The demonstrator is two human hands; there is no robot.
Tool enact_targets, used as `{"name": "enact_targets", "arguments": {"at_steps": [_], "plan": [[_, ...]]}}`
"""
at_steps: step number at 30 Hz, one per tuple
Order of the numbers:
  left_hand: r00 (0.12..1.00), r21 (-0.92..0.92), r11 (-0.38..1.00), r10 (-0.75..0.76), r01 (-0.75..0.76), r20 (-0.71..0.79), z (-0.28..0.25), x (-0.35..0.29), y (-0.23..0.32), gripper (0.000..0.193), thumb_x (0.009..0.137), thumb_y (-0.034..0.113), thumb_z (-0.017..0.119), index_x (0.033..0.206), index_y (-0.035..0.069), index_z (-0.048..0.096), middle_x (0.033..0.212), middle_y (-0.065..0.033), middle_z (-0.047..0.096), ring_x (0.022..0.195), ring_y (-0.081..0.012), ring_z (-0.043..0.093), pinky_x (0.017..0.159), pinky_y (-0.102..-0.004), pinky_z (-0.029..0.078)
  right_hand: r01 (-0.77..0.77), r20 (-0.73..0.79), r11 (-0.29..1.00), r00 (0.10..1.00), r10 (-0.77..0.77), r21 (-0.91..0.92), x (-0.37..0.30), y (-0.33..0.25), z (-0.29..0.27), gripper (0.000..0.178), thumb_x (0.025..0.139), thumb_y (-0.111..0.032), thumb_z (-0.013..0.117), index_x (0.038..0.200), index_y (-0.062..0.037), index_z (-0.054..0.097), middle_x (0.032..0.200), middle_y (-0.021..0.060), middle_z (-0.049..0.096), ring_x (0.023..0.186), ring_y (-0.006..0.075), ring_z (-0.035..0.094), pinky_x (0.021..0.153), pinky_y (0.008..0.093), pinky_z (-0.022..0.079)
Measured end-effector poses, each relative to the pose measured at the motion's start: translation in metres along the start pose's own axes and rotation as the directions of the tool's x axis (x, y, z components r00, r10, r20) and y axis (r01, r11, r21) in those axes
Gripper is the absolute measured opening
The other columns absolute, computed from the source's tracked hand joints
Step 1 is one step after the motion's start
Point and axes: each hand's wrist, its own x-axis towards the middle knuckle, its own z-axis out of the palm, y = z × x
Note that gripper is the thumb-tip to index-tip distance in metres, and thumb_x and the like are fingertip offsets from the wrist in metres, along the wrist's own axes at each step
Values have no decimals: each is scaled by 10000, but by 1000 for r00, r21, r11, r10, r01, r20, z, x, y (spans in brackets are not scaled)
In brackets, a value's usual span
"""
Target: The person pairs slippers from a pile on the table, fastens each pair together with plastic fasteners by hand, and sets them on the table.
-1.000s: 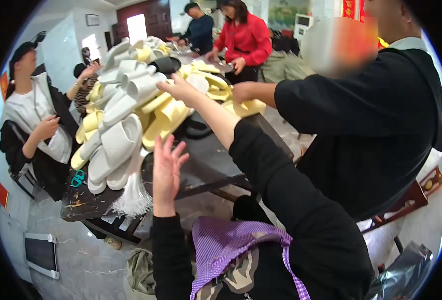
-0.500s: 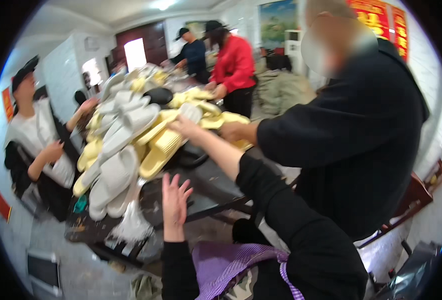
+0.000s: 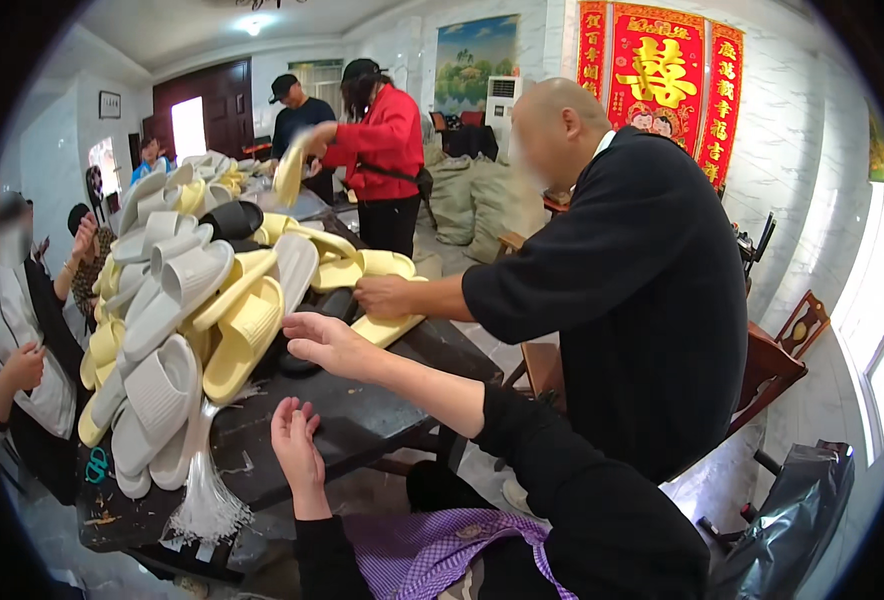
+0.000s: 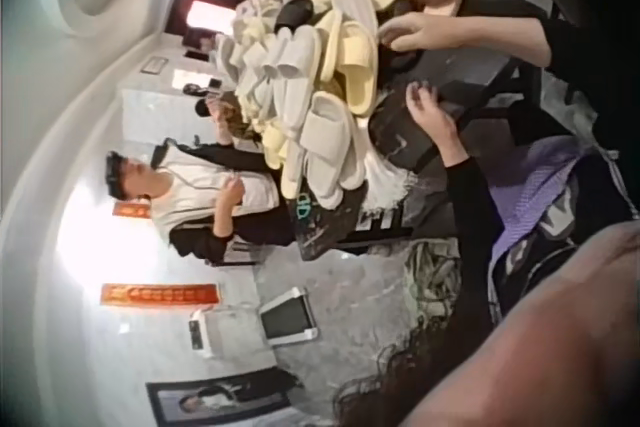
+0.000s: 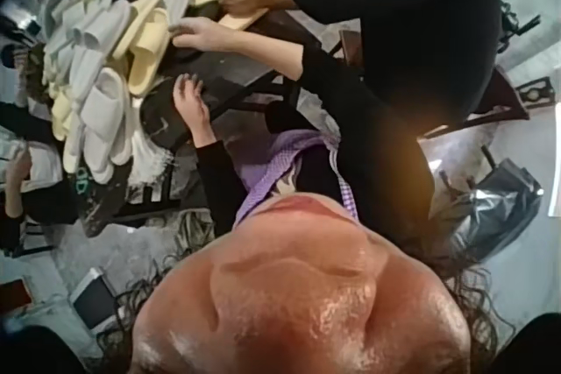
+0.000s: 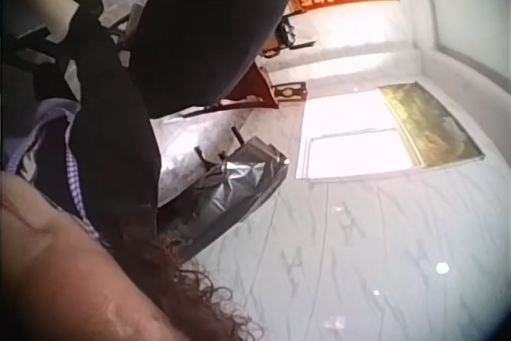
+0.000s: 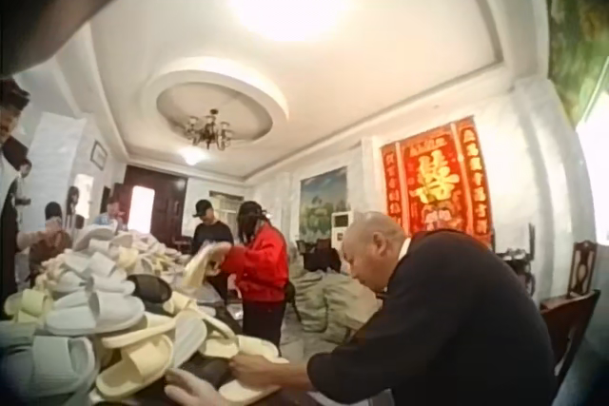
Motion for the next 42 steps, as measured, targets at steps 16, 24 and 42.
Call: {"name": "enact_targets", "arguments": {"at_steps": [16, 24, 42], "plan": [[1000, -2, 1000, 21, -21, -18, 8, -7, 2, 269, 901, 28, 491, 1159, -49, 493, 1137, -115, 533, 1027, -187, 544, 804, -296, 491, 718, 183, 695, 680, -710, 30, -72, -187, -63, 476, 805, -84, 565, 1217, 116, 436, 941, 191, 621, 789, 228, 630, 728, 304, 488], [998, 90, 995, 38, -33, -46, -10, -13, 0, 283, 896, 9, 476, 1172, -59, 486, 1133, -123, 537, 1036, -189, 541, 816, -300, 491, 736, 311, 670, 618, -722, 97, -57, -190, -46, 461, 810, -76, 551, 1213, 115, 439, 953, 190, 620, 789, 221, 628, 727, 300, 489], [992, 116, 987, 108, -114, 61, 6, 3, 2, 267, 903, 54, 507, 1144, -61, 506, 1089, -122, 559, 1000, -178, 553, 812, -295, 492, 433, 172, 840, 847, -503, 327, -84, -158, -17, 429, 820, -59, 521, 1204, 115, 445, 979, 186, 617, 788, 206, 625, 725, 292, 492]]}}
